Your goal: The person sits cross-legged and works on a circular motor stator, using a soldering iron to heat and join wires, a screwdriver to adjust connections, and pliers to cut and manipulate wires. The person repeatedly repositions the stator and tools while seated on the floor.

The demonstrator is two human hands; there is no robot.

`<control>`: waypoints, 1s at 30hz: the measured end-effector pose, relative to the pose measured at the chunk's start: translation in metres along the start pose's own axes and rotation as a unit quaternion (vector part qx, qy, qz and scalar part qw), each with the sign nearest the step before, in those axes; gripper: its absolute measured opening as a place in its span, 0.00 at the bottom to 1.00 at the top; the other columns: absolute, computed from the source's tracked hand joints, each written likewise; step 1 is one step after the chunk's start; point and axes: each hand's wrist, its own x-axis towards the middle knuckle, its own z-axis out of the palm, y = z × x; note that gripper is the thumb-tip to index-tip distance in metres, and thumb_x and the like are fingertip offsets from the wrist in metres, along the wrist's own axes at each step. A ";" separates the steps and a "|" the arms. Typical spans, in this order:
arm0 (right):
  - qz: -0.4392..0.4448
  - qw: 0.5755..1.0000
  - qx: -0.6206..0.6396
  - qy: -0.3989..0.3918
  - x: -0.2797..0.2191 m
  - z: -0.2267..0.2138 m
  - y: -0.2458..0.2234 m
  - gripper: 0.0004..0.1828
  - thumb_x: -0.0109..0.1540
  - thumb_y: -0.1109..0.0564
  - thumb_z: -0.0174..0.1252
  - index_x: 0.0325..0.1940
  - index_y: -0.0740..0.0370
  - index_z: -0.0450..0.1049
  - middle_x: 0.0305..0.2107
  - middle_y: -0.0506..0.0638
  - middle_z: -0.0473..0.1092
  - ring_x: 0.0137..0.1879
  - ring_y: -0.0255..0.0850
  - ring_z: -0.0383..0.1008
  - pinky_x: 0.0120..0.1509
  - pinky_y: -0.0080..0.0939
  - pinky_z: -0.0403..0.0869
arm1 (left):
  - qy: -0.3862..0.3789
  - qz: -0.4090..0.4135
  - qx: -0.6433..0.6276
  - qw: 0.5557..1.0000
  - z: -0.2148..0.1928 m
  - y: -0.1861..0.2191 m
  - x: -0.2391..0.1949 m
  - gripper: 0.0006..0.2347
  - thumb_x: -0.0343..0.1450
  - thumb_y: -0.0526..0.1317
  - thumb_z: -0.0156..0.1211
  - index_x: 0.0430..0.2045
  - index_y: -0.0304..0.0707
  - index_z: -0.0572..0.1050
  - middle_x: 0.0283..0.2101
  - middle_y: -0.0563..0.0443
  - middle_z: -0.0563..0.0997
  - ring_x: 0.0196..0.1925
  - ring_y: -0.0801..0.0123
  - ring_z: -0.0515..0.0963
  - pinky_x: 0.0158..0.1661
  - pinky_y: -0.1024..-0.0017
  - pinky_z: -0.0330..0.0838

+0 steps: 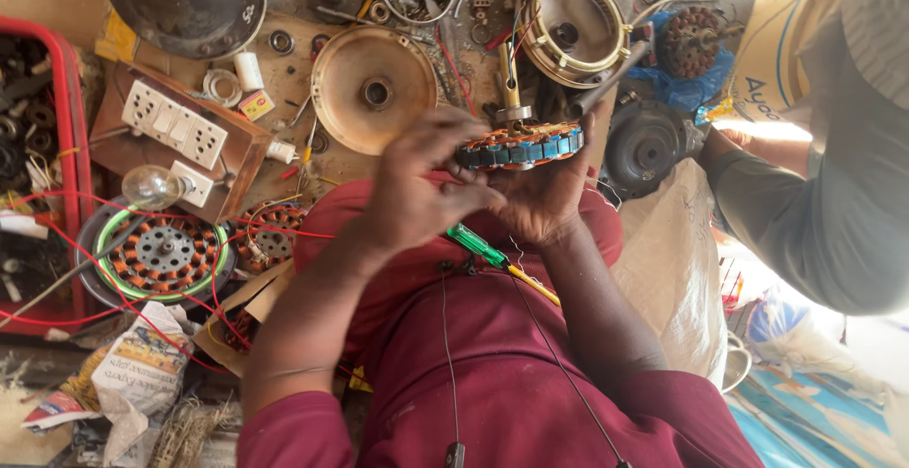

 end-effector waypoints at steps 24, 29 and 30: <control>-0.325 0.817 -0.466 0.097 -0.206 -0.062 -0.037 0.36 0.57 0.63 0.73 0.67 0.64 0.67 0.64 0.49 0.68 0.73 0.38 0.67 0.77 0.44 0.71 | -0.168 -0.053 -0.022 0.984 0.127 0.048 -0.027 0.22 0.58 0.30 0.80 0.46 0.34 0.80 0.50 0.43 0.84 0.50 0.61 0.86 0.50 0.70 0.81; -0.287 0.761 -0.572 0.106 -0.185 -0.056 -0.032 0.31 0.57 0.65 0.72 0.64 0.64 0.71 0.57 0.47 0.72 0.63 0.35 0.70 0.72 0.39 0.70 | -0.185 -0.085 -0.026 0.979 0.127 0.044 -0.030 0.22 0.60 0.27 0.78 0.47 0.34 0.79 0.42 0.47 0.85 0.44 0.67 0.86 0.46 0.73 0.81; -0.272 0.750 -0.589 0.127 -0.182 -0.057 -0.032 0.28 0.58 0.65 0.71 0.62 0.65 0.73 0.55 0.48 0.73 0.60 0.35 0.72 0.68 0.39 0.72 | -0.188 -0.109 -0.054 0.975 0.127 0.043 -0.030 0.22 0.60 0.27 0.77 0.48 0.35 0.76 0.43 0.49 0.83 0.45 0.68 0.86 0.46 0.73 0.81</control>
